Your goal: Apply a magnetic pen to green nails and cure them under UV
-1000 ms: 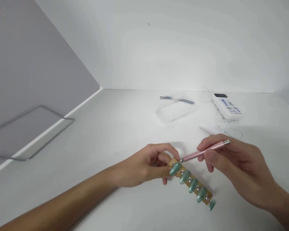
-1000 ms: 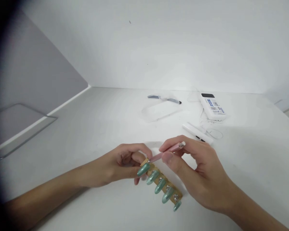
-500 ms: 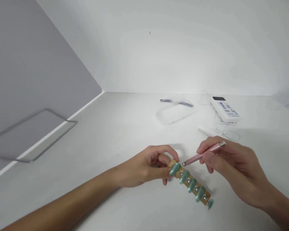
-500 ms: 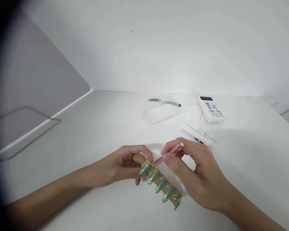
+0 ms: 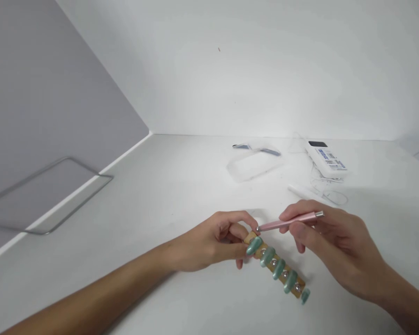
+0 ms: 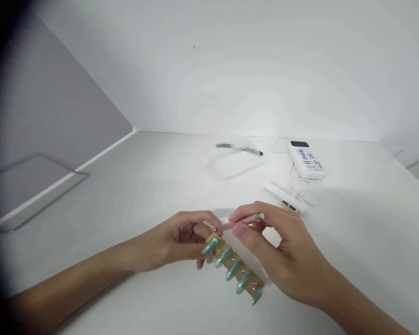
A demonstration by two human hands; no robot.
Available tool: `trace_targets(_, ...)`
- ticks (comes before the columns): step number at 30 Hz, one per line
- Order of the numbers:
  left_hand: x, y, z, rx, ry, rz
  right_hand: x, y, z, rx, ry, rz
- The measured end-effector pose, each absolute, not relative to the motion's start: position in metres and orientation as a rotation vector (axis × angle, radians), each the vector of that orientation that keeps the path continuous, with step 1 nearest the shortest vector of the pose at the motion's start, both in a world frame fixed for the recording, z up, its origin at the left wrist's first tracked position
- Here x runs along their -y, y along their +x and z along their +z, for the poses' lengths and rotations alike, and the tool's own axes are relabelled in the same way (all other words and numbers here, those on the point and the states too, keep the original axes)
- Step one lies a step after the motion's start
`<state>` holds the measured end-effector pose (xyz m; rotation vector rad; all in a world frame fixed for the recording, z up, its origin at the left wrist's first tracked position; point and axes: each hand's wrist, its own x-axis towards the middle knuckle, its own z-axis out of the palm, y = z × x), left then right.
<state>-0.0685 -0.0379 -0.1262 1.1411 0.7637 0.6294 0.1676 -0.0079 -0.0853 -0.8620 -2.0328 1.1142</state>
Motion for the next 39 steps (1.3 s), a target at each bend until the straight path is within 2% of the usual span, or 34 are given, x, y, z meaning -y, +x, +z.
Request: trace_targets(39,0.0383,-0.0686,-0.1272,-0.739,1.150,0.641,0.0088,0.1683,-0.0846,2.054,-0.795,1.166)
